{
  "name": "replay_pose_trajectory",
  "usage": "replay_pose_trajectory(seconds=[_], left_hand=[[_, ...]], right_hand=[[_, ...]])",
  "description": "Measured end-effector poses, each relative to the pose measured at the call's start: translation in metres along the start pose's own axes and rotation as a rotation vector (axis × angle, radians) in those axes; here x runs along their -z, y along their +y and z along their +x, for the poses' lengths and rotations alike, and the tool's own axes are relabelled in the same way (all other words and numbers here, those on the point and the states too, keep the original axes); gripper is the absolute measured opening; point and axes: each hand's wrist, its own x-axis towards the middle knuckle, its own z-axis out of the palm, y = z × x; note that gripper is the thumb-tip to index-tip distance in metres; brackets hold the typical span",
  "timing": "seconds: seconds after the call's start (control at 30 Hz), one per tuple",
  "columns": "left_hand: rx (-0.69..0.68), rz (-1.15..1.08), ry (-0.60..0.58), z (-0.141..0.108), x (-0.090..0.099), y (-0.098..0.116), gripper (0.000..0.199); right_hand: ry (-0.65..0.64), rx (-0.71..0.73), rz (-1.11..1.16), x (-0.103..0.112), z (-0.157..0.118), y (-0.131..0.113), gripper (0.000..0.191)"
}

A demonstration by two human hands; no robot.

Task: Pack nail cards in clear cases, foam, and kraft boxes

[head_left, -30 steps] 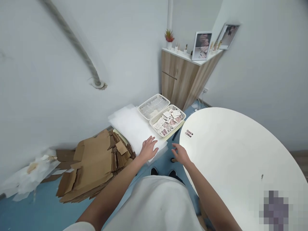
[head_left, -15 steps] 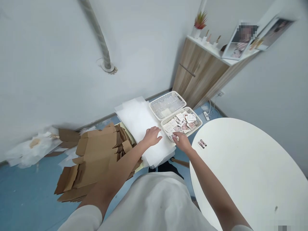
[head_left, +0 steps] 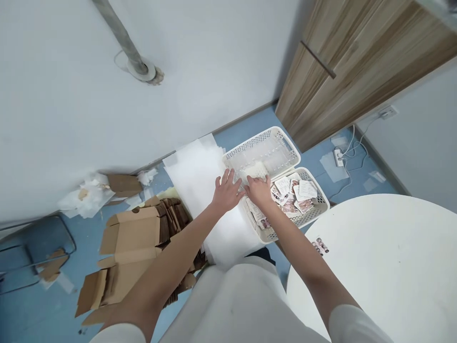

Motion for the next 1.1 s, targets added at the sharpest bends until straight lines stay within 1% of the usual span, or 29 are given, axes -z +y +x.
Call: replay_pose_trajectory(seconds=[0.1, 0.27, 0.43, 0.57, 0.63, 0.7, 0.77, 0.83, 0.93, 1.03, 1.1], left_hand=[[0.039, -0.014, -0.034, 0.005, -0.008, 0.000, 0.046], [0.081, -0.012, -0.070, 0.001, -0.016, 0.001, 0.047], [0.102, -0.012, -0.070, -0.001, -0.019, 0.003, 0.046], [0.099, -0.021, -0.067, 0.001, -0.024, 0.000, 0.047], [0.090, -0.015, -0.053, 0.002, -0.026, -0.002, 0.047], [0.079, -0.015, -0.029, 0.002, -0.025, -0.003, 0.048], [0.065, -0.025, 0.009, -0.002, -0.021, -0.001, 0.050], [0.057, -0.048, 0.057, -0.010, -0.014, 0.003, 0.053], [0.079, -0.131, 0.118, -0.032, -0.002, 0.009, 0.054], [0.135, -0.315, 0.160, -0.063, 0.005, 0.013, 0.050], [0.146, -0.533, 0.176, -0.085, 0.004, 0.016, 0.048]], right_hand=[[-0.051, -0.048, -0.024, -0.008, 0.010, -0.002, 0.031], [-0.059, -0.065, -0.033, -0.015, 0.012, -0.004, 0.032], [-0.079, -0.077, -0.055, -0.014, 0.014, -0.003, 0.027], [-0.097, -0.095, -0.066, -0.014, 0.016, -0.003, 0.028], [-0.107, -0.107, -0.055, -0.011, 0.015, -0.005, 0.030], [-0.085, -0.119, -0.032, -0.004, 0.009, -0.010, 0.030], [-0.023, -0.131, 0.004, 0.005, -0.002, -0.016, 0.031], [0.052, -0.134, 0.057, 0.016, -0.019, -0.024, 0.033], [0.128, -0.114, 0.198, 0.028, -0.054, -0.035, 0.036], [0.199, -0.088, 0.412, 0.032, -0.098, -0.044, 0.033], [0.223, -0.087, 0.607, 0.028, -0.129, -0.048, 0.031]])
